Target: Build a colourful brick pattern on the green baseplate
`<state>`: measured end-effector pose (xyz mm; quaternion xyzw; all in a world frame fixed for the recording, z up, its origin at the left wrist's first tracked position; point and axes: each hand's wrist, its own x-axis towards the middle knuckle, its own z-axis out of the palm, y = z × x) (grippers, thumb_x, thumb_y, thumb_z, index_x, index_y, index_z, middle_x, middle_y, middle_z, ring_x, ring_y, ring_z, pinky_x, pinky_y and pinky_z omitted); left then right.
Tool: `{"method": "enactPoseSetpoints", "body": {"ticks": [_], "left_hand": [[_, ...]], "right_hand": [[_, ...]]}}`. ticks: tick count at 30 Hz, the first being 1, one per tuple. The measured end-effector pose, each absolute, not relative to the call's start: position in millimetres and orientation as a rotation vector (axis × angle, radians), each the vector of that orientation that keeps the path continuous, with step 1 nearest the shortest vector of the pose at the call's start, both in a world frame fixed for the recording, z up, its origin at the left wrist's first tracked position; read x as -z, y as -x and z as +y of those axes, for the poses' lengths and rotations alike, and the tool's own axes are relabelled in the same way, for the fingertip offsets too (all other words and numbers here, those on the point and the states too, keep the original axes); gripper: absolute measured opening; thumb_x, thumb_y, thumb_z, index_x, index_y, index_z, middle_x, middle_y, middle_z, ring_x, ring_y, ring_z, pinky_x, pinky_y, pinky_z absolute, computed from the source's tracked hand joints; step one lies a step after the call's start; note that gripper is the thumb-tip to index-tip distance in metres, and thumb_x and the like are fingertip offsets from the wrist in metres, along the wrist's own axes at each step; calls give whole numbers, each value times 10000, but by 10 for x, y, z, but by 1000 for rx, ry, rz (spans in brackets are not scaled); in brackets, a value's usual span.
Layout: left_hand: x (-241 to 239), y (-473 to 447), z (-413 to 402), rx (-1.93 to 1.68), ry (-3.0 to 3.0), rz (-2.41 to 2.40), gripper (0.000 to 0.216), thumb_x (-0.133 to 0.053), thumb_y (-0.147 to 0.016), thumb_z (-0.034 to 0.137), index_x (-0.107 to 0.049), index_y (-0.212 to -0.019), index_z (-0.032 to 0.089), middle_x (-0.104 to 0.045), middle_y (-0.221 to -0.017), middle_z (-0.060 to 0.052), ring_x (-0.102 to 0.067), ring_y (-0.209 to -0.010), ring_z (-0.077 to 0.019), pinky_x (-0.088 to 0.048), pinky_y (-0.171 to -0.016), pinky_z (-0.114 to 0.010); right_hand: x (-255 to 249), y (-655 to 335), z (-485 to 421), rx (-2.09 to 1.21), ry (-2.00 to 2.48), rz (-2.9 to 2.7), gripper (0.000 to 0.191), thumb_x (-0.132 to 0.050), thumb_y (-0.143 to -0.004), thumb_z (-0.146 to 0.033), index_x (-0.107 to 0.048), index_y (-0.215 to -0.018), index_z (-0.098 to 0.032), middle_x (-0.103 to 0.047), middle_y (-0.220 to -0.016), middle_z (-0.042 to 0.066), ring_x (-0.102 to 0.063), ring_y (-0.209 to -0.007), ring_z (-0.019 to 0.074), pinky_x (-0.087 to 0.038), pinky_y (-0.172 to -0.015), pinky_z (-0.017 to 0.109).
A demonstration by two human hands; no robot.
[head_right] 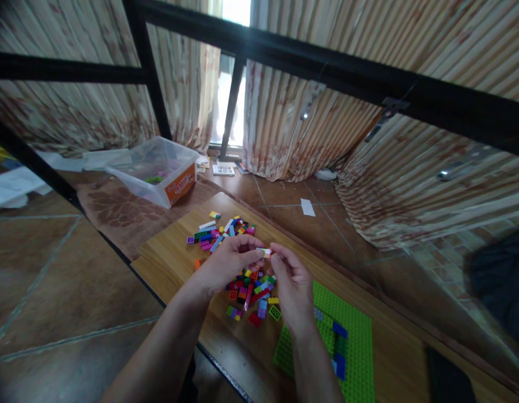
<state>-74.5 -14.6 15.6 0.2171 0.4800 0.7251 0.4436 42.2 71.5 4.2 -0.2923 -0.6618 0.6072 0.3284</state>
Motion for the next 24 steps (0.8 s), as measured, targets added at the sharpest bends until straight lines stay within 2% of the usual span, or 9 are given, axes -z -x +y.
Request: {"method": "enactPoseSetpoints", "body": {"ticks": [3,6,9,17,24], "left_hand": [[-160,751,-139,-1804,-561,1180,132,-730,-706,201,-641,-771,129,-629,-625,14,-579,-555,-78,-465,-562,-193],[-155,752,-139,-1803,-588,1213,118,-724,-709,195,-636,-746,126,-626,-605,14,-572,-545,-78,-456,-556,-194],[-161,755,-147,-1809,-576,1223,99,-723,-700,174,-640,-724,124,-629,-598,11,-568,-536,-78,-451,-545,-193],[-235,768,-201,-1762,-483,1184,107,-739,-682,156,-651,-723,112,-657,-601,-7,-607,-537,-90,-476,-552,-195],[-239,791,-220,-1729,-485,1117,116,-701,-750,184,-621,-810,125,-664,-660,3,-636,-587,-91,-516,-635,-217]], "right_hand": [[-78,-379,679,-1556,821,-1701,323,-707,-773,-470,-719,-988,-229,-704,-847,14,-580,-668,136,-460,-607,271],[-86,-336,646,-1485,832,-1711,280,-704,-773,-462,-725,-897,-212,-682,-766,-2,-557,-637,124,-444,-588,257],[-58,-315,628,-1478,818,-1726,270,-691,-786,-455,-728,-891,-209,-655,-693,-16,-533,-597,120,-433,-579,262],[-17,-315,589,-1730,794,-1488,259,-733,-758,-441,-725,-847,-198,-585,-578,-33,-488,-546,118,-384,-539,265],[4,-293,562,-1918,773,-1233,249,-785,-711,-411,-722,-826,-199,-660,-753,-8,-515,-611,96,-412,-585,249]]}}
